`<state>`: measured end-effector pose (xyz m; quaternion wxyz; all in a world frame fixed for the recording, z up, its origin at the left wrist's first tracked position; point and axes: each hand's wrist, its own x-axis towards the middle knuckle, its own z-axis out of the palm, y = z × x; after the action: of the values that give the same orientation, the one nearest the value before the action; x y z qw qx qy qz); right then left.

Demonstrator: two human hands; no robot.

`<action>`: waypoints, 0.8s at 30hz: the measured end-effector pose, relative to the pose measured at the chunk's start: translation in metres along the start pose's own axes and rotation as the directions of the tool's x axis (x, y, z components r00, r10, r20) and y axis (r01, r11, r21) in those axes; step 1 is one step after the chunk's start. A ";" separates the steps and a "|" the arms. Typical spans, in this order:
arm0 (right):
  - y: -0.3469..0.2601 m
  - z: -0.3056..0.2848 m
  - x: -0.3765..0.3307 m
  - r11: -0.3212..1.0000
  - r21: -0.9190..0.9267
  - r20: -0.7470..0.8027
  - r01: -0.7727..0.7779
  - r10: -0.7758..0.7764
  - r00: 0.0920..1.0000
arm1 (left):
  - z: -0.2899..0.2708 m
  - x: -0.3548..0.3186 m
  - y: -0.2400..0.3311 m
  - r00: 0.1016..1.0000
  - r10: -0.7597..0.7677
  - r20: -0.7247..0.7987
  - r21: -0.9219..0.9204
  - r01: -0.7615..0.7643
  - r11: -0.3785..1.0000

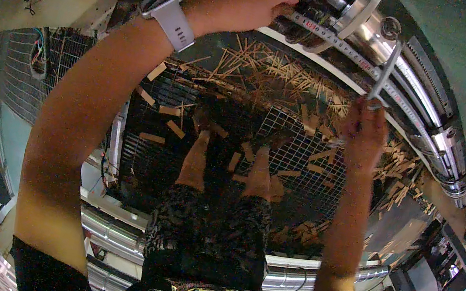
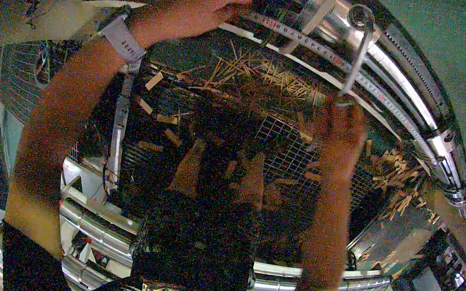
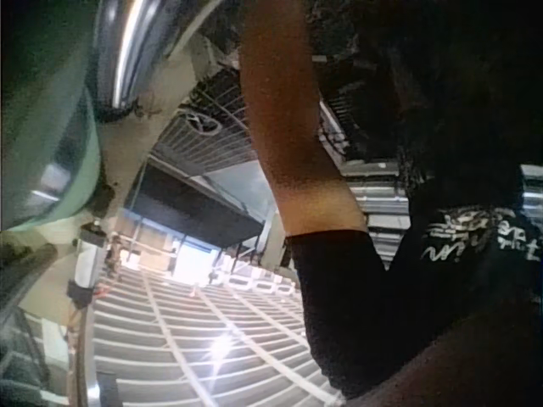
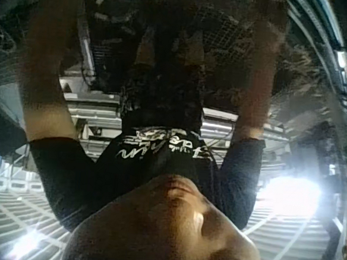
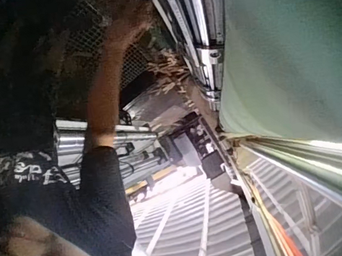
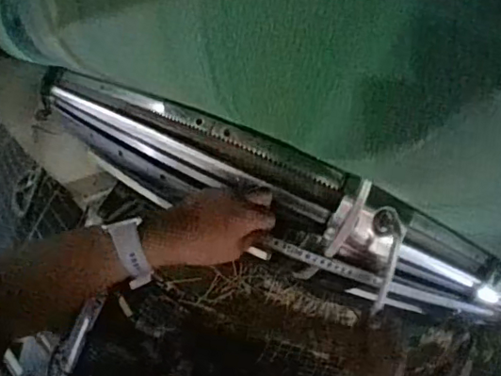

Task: The person measures a metal rail with a tape measure and uses a wrench to tighten components on the side of a large rotating industrial drum.

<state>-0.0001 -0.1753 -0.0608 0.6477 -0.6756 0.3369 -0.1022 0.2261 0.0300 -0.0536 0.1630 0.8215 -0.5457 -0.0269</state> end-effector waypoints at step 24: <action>-0.045 -0.096 0.064 0.844 -0.470 0.341 0.260 -0.098 0.935 | 0.012 0.002 -0.019 0.991 -0.021 0.131 -0.813 0.119 0.570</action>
<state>0.0073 -0.2935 -0.0234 0.4783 -0.8583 0.1827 0.0345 0.2411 0.0323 -0.0704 0.4934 0.6715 -0.4463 -0.3261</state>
